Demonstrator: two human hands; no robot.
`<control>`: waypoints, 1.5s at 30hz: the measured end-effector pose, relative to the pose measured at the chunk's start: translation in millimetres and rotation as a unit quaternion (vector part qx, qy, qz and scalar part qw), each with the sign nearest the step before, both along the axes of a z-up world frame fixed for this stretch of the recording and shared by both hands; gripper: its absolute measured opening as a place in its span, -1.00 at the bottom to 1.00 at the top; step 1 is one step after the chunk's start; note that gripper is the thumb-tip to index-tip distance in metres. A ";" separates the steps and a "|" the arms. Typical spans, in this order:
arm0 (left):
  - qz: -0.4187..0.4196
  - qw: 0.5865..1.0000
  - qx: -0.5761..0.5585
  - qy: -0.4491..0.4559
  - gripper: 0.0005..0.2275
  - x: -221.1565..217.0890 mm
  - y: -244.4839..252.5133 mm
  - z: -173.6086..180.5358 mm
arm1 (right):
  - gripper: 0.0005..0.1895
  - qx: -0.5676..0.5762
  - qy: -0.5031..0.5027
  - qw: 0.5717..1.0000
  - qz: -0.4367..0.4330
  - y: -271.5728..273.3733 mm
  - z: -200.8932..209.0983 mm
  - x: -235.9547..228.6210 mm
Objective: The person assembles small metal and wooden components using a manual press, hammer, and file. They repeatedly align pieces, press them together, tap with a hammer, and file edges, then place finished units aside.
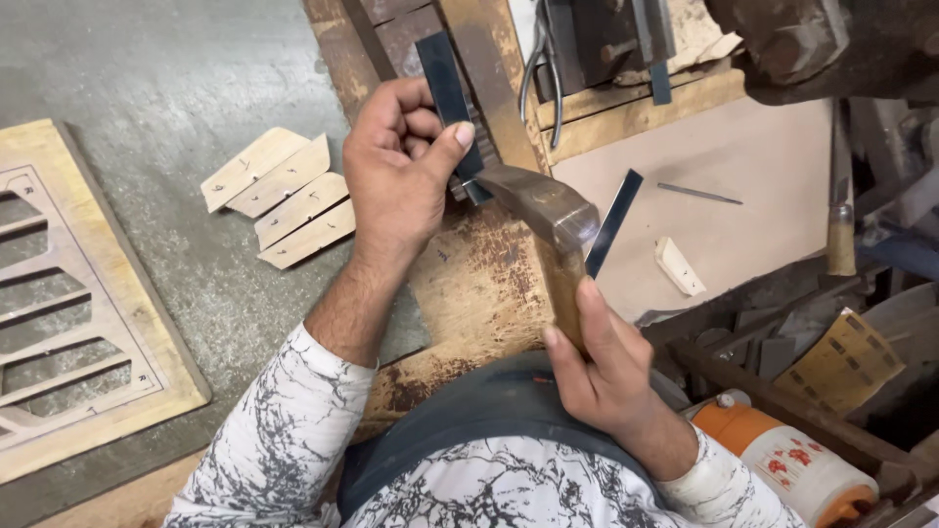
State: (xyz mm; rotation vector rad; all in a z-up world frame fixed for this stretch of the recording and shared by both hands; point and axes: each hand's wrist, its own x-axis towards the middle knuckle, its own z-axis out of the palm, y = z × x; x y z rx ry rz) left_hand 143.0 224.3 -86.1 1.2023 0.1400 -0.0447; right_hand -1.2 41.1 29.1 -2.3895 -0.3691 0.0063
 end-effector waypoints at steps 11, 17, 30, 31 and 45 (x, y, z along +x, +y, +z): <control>0.005 1.000 0.002 -0.008 -0.75 4.4 2.6 0.6 | -0.29 0.026 -0.055 0.998 0.015 -2.9 -6.7 -8.5; 0.007 1.000 -0.016 -0.025 -0.75 3.7 1.1 1.3 | -0.29 0.071 -0.055 0.995 0.041 -2.0 -0.2 -9.0; 0.005 1.000 0.009 -0.004 -0.74 0.6 -1.3 -1.0 | -0.39 0.021 -0.040 0.999 -0.013 4.5 -4.1 -7.3; 0.008 1.000 0.017 -0.012 -0.73 1.9 -0.7 -1.0 | -0.39 0.023 -0.040 0.999 -0.014 5.4 -2.9 -6.9; 0.002 0.999 0.029 -0.015 -0.74 3.2 1.0 4.7 | -0.32 0.027 -0.044 0.999 -0.008 -1.4 -0.3 -8.0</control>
